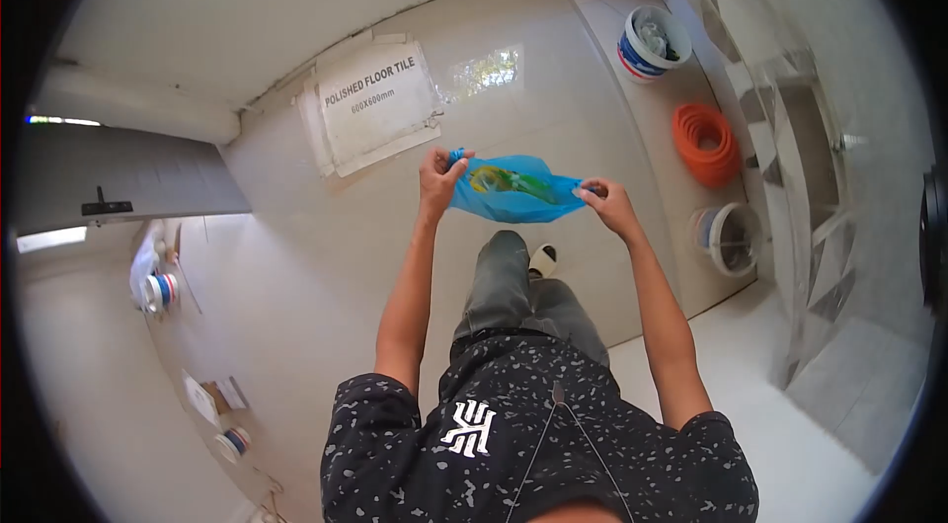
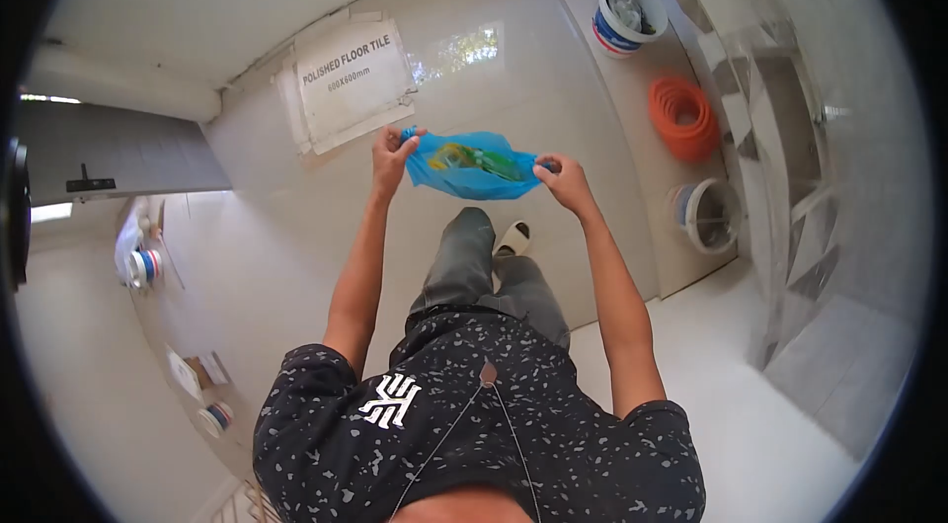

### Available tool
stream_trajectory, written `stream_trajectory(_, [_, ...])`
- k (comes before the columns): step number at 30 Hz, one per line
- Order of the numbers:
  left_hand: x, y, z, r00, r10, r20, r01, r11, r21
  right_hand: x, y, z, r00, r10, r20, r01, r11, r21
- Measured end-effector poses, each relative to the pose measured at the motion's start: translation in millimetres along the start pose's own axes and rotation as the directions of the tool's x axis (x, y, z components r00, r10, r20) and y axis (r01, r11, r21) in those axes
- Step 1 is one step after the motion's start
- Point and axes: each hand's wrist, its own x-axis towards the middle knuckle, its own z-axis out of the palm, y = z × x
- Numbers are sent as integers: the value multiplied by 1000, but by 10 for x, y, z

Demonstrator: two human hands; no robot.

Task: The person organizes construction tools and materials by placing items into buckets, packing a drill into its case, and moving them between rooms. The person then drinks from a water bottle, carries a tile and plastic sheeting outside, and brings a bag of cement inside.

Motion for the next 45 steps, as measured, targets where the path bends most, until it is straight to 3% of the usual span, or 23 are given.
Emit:
stream_trajectory(7, [1298, -413, 512, 995, 36, -88, -33, 999, 39, 1587, 36, -486, 995, -95, 11, 95, 995, 32])
stream_trajectory(12, [2376, -1194, 848, 986, 34, -164, -29, 999, 31, 2667, 437, -694, 997, -69, -23, 68, 996, -57])
stream_trajectory(16, [2976, -1798, 1183, 967, -86, -238, 79, 996, -38, 3501, 839, -848, 999, -18, -41, 15, 997, -77])
stream_trajectory(17, [3114, -1925, 1281, 966, -70, -250, 62, 997, -40, 3708, 856, -893, 997, 56, -55, -60, 996, -72])
stream_trajectory(19, [3384, -2176, 1362, 967, -49, -250, 41, 998, -37, 4125, 1051, -965, 993, -64, -103, 48, 988, -146])
stream_trajectory(20, [3488, -2278, 1393, 964, -71, -258, 65, 997, -33, 4321, 1178, -981, 995, -41, -91, 28, 990, -142])
stream_trajectory(22, [3768, -2463, 1445, 966, -3, -260, -25, 994, -105, 4699, 1410, -1012, 935, -297, -196, 275, 952, -131])
stream_trajectory(25, [4038, -2716, 1435, 968, 66, -243, -80, 996, -50, 5116, 1614, -1037, 881, -420, -216, 387, 904, -179])
stream_trajectory(27, [4098, -2831, 1411, 972, 100, -215, -112, 993, -43, 5297, 1654, -1056, 854, -463, -237, 451, 886, -106])
stream_trajectory(33, [3928, -3173, 1332, 965, 134, -224, -134, 991, 19, 5370, 2099, -1203, 853, -490, -178, 480, 872, -100])
stream_trajectory(35, [3785, -3349, 1318, 976, 70, -205, -68, 998, 14, 5313, 2356, -1254, 919, -367, -142, 356, 929, -98])
stream_trajectory(36, [3747, -3428, 1310, 972, 97, -212, -95, 995, 23, 5282, 2437, -1277, 909, -393, -139, 383, 919, -93])
stream_trajectory(38, [3654, -3576, 1285, 969, 94, -228, -88, 995, 36, 5214, 2554, -1322, 978, -192, -80, 189, 981, -42])
stream_trajectory(39, [3621, -3670, 1256, 971, 103, -214, -86, 993, 85, 5268, 2749, -1367, 949, -305, -83, 275, 925, -262])
stream_trajectory(40, [3584, -3691, 1274, 969, 107, -222, -88, 992, 93, 5205, 2674, -1337, 948, -309, -76, 282, 925, -255])
stream_trajectory(41, [3540, -3708, 1306, 975, 106, -195, -76, 985, 157, 5105, 2518, -1305, 788, -574, -222, 342, 708, -618])
stream_trajectory(42, [3506, -3715, 1317, 979, 109, -170, -70, 973, 219, 5047, 2384, -1232, 533, -817, -222, 235, 395, -888])
stream_trajectory(43, [3474, -3739, 1302, 984, 109, -143, -76, 972, 222, 5034, 2299, -1121, 522, -802, -289, 314, 496, -809])
stream_trajectory(45, [3454, -3748, 1284, 977, 144, -158, -101, 962, 254, 5162, 2358, -815, 646, -763, -41, 705, 616, -352])
